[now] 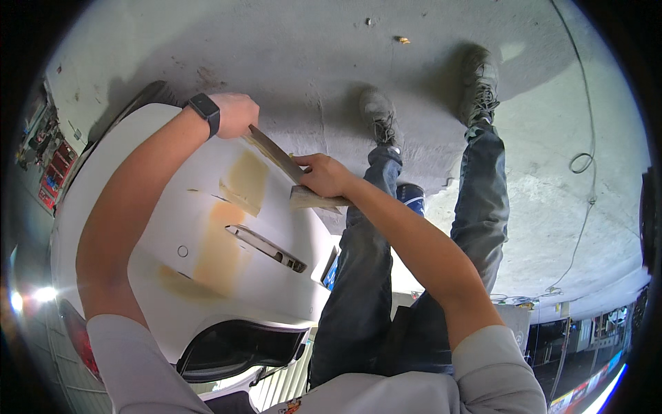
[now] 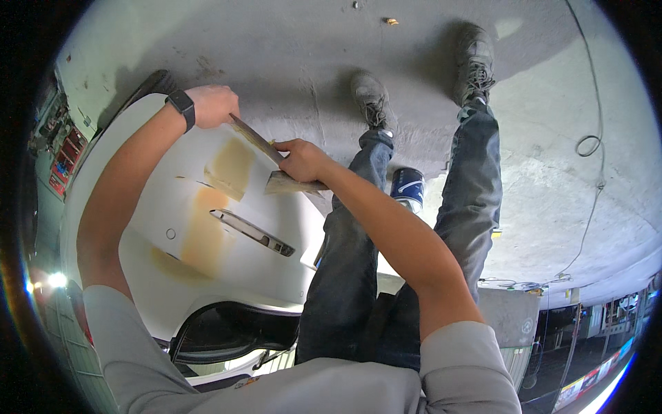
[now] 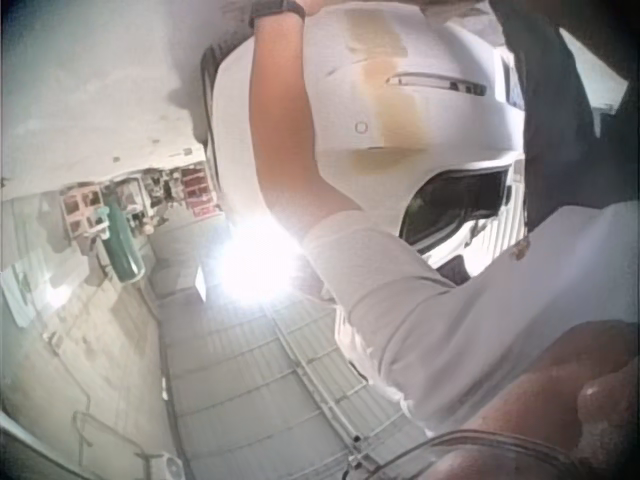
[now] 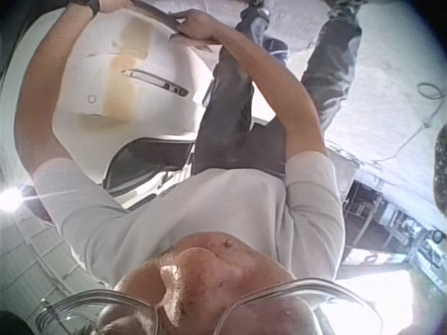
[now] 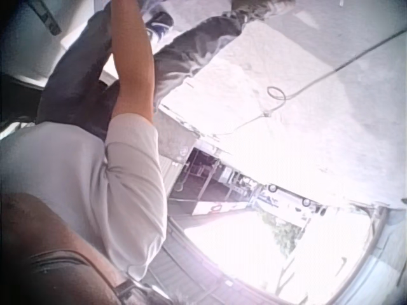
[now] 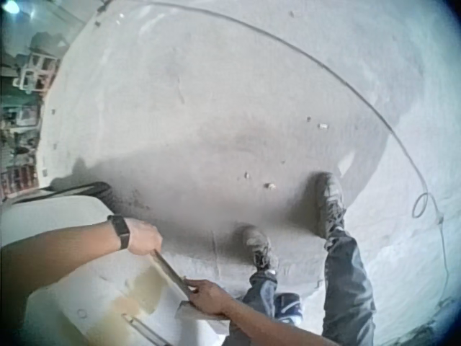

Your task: The person sands a beige filler patch on the rear bumper of a white car using a sanding block and sandpaper. They repeatedly rub the block over the filler area, occasionally adjusting the sandpaper and repositioning their hands to cover different parts of the patch.

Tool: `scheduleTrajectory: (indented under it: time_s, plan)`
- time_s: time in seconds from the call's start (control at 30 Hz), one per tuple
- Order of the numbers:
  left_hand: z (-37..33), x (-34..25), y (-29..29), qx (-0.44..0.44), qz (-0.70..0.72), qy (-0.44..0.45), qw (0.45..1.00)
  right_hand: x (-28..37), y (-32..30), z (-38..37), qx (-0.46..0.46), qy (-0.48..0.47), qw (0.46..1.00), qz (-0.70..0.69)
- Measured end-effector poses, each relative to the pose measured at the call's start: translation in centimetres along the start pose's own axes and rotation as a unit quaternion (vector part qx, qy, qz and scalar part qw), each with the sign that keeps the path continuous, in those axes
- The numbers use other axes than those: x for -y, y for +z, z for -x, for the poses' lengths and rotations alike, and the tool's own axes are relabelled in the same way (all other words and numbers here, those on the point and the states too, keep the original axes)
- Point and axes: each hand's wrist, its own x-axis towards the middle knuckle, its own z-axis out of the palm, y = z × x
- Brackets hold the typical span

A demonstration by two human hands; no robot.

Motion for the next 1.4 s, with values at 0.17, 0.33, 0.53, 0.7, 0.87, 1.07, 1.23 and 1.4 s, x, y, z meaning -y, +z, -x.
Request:
scheduleTrajectory:
  time_s: [0.17,0.33,0.53,0.7,0.87,1.07,1.23,1.4]
  plan:
    - [-1.6,0.9,1.8,0.007,0.003,0.009,1.000,-2.4,1.7,-2.2,0.024,-0.011,0.999,-0.030]
    - [-1.7,0.1,2.9,0.006,0.012,-0.021,1.000,-2.5,2.5,-1.8,0.026,0.015,0.999,-0.015]
    - [1.0,-1.0,2.9,-0.027,-0.029,-0.001,0.999,0.0,3.1,0.7,0.017,0.026,0.998,-0.053]
    - [6.5,-4.0,3.2,-0.072,-0.018,-0.035,0.997,3.3,4.9,4.9,-0.019,0.017,0.997,-0.071]
    - [12.3,-7.8,3.2,-0.080,-0.032,-0.060,0.995,6.7,7.4,8.6,-0.049,0.017,0.997,-0.060]
    - [16.3,-10.6,2.5,-0.089,-0.038,-0.075,0.992,9.4,6.9,11.9,-0.037,-0.006,0.998,-0.049]
    - [11.6,-7.8,0.1,-0.161,-0.042,-0.038,0.985,6.5,2.4,9.4,-0.084,-0.025,0.996,0.026]
    - [1.0,-1.5,-1.1,-0.034,-0.015,-0.006,0.999,0.7,0.0,1.6,-0.044,-0.001,0.999,-0.014]
